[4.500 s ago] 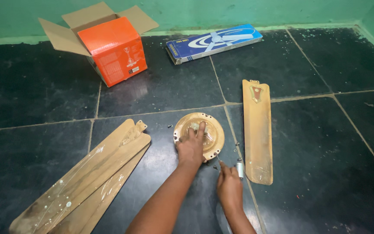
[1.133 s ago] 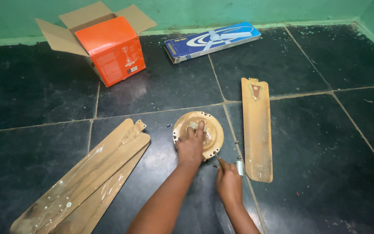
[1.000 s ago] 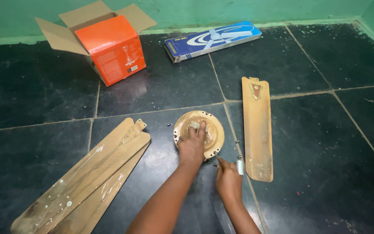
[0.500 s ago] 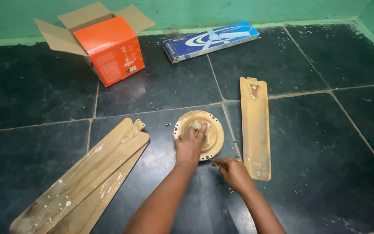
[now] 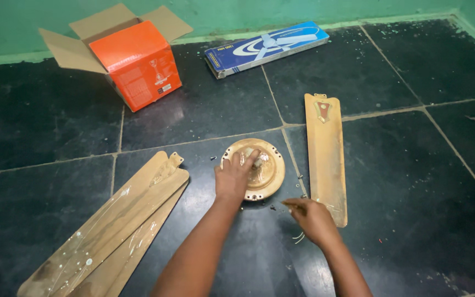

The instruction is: The person is assembling an electric fan by attaching fan blades to the motor housing using a screwdriver. They tighten screws to secure the blades in place.

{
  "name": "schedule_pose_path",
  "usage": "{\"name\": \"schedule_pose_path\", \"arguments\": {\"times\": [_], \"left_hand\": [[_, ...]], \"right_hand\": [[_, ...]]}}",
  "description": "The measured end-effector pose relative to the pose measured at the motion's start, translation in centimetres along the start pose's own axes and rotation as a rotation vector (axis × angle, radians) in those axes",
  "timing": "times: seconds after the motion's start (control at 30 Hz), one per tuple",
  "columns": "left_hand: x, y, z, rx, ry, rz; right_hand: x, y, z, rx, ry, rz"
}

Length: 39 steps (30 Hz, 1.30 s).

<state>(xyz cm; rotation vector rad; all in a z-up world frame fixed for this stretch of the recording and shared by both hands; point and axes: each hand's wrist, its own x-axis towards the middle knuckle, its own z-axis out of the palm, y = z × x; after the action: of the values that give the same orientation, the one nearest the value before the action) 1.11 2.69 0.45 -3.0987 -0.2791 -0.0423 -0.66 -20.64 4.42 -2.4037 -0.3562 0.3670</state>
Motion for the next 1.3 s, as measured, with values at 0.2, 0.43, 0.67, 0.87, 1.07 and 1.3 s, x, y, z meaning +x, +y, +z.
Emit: {"name": "schedule_pose_path", "arguments": {"times": [0.2, 0.43, 0.67, 0.87, 1.07, 1.3], "left_hand": [[0.0, -0.7, -1.2, 0.043, -0.022, 0.02], [0.4, -0.3, -3.5, 0.02, -0.095, -0.01], [1.3, 0.1, -3.9, -0.009, -0.109, -0.034], [0.7, 1.3, -3.7, -0.377, 0.103, -0.072], [2.5, 1.9, -3.5, -0.501, 0.107, -0.14], [4.6, 1.8, -2.2, -0.411, 0.051, -0.08]], "right_hand": [[0.0, -0.5, -0.6, 0.047, 0.092, 0.19], [-0.3, 0.1, -0.3, 0.119, 0.201, 0.183], [-0.3, 0.5, 0.1, 0.097, 0.24, 0.197], [-0.2, 0.6, 0.3, 0.081, 0.277, 0.174], [-0.5, 0.3, 0.3, 0.104, 0.311, 0.161], [-0.5, 0.7, 0.5, 0.099, 0.331, 0.133]]}}
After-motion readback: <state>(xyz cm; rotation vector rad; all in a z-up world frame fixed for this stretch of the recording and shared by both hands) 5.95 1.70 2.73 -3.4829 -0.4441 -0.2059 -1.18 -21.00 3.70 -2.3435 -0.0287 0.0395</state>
